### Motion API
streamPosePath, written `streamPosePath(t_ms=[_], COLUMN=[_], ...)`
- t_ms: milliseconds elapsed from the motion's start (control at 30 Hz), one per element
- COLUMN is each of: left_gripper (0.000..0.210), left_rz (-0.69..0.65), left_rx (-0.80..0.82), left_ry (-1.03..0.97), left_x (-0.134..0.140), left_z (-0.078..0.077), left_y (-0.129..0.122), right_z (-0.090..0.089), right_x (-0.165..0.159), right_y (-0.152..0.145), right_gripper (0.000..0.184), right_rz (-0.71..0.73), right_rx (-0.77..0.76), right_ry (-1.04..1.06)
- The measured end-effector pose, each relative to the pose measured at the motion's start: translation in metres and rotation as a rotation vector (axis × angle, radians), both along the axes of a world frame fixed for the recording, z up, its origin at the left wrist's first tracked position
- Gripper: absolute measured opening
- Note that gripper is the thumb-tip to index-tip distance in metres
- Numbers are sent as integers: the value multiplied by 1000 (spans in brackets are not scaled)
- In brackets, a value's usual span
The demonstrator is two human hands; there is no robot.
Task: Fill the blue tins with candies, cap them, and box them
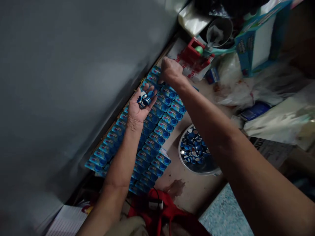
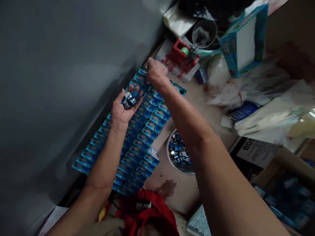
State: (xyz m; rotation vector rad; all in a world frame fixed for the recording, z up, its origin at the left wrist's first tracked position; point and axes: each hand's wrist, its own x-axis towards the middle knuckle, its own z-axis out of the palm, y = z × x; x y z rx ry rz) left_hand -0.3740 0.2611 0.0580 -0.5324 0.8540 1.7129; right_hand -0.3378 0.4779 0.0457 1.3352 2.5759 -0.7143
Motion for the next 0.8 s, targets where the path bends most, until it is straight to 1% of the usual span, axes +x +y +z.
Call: streamPosePath(t_ms=[67,133,200,267,333,400,467,500,567,667,733,800], left_gripper=[32,32,32,32,30,27,28,29,29,30,29,27], left_rz=[-9,-12,-14,-18,-14,-13,-26,-36,-61,-106,-125,-136], left_rx=[-19,-41,-58,-65,-73,-81,-85,-84,-72,-26,-10,-10], left_ry=[2,8,13,13,1,-28,-60,-73,-82,-64,-40,-25], left_x=[2,3,3,5,10,17,26,30,36,40,39,39], left_z=[5,10,13,11,6,1,-2,-2,0,4,5,6], left_y=[-2,-6,-9,-10,-8,-3,3,7,12,18,21,23], right_z=[5,12,16,17,14,10,6,4,1,-2,-2,0], right_x=[4,17,38,62,82,97,105,109,114,121,121,118], right_y=[-7,-24,-49,-77,-102,-119,-124,-120,-102,-55,-22,1], right_gripper=[29,26,19,18,21,24,24,23,22,21,20,20], right_rz=[9,50,88,124,185,224,204,180,109,-59,-138,-135], right_rx=[31,93,141,136,103,81,75,75,85,156,192,169], right_ry=[-69,26,186,365,486,525,522,519,527,545,483,341])
